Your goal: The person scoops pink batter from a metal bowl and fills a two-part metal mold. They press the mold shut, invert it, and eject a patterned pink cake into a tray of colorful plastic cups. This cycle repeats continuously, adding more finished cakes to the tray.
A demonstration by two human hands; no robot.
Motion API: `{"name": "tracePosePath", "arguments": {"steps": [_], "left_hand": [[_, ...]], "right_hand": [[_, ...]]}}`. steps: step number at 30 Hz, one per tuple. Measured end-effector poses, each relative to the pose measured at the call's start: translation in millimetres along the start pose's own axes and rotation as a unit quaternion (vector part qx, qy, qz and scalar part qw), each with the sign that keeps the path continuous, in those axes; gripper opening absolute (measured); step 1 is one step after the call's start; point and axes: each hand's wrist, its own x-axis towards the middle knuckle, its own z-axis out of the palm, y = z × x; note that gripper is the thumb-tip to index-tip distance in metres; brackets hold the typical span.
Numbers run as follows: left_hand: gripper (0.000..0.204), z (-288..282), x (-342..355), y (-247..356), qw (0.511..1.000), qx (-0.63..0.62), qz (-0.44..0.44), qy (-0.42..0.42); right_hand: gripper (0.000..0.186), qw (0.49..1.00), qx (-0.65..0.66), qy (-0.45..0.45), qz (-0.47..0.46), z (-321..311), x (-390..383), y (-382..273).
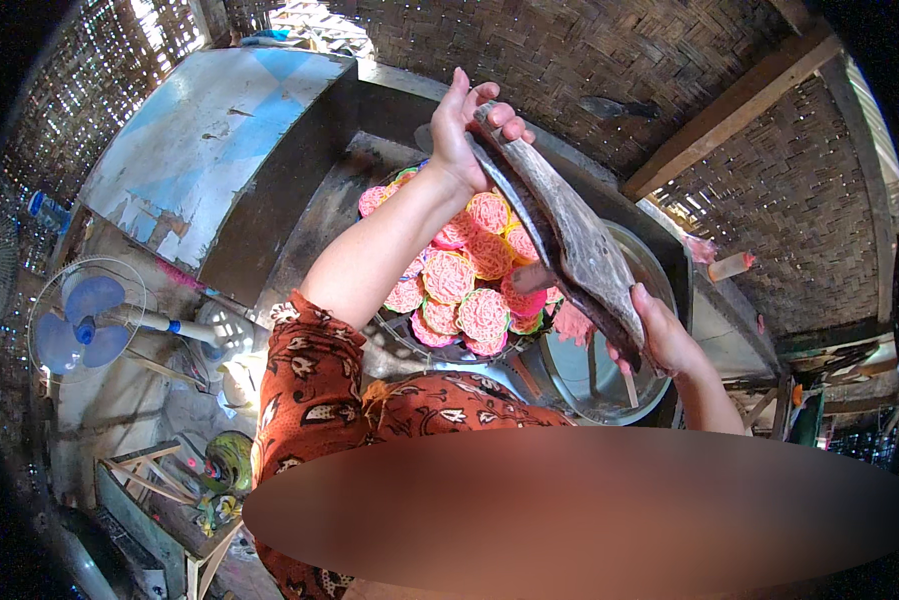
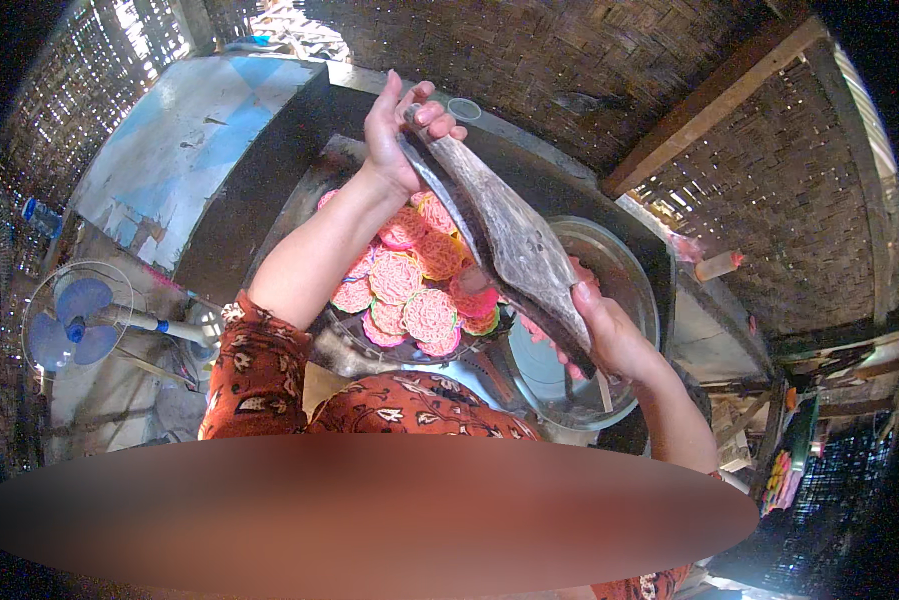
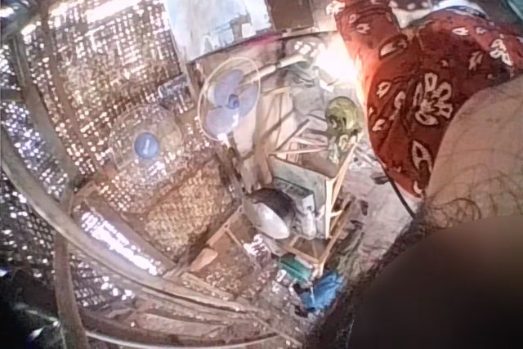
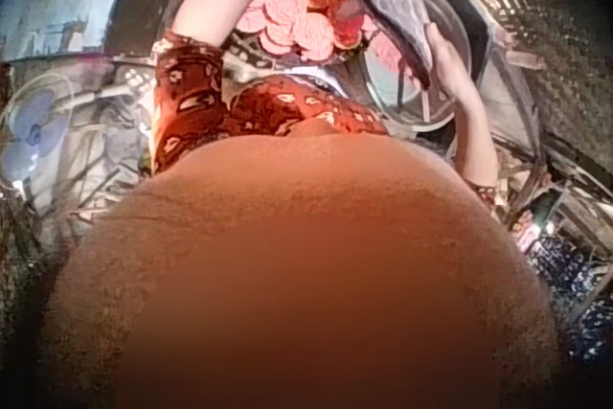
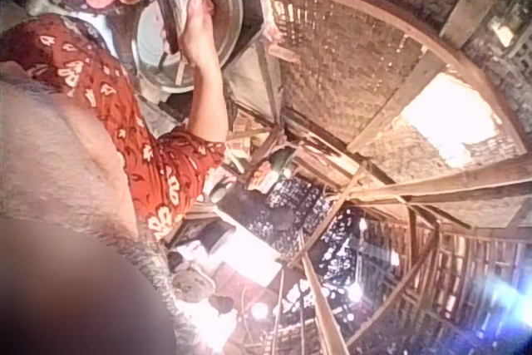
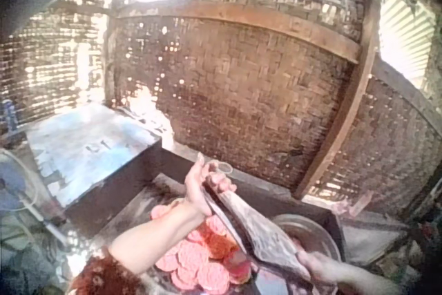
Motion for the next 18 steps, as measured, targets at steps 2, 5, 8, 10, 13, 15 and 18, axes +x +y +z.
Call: {"name": "tracePosePath", "arguments": {"steps": [2, 5, 8, 10, 13, 15, 18], "left_hand": [[0.039, 0, 5, -3, 1.0, -0.005, 0.002, -0.003], [0.041, -5, 7, -14, 0.999, -0.04, -0.027, 0.001], [0.042, -8, 5, -22, 0.998, -0.05, -0.037, 0.025], [0.042, -10, 0, -18, 0.998, -0.044, -0.039, 0.018], [0.039, 4, -9, -8, 0.999, -0.012, -0.012, 0.049], [0.039, 6, -7, -1, 0.999, -0.005, -0.002, 0.045], [0.039, 11, -2, 0, 0.999, 0.003, 0.006, 0.053]], "right_hand": [[0.065, 0.999, -0.03, 0.01, 0.001, -11, 3, 5], [0.065, 0.998, -0.05, 0.023, -0.003, -15, -7, 5], [0.064, 0.998, -0.051, 0.025, 0.017, -13, -15, 9], [0.063, 0.999, -0.044, 0.013, 0.022, -9, -16, 8], [0.059, 0.999, -0.032, 0.014, 0.028, 6, -13, 5], [0.06, 0.998, -0.063, 0.02, -0.008, 7, -6, 4], [0.058, 0.994, -0.088, 0.04, -0.051, 5, -3, 1]]}}
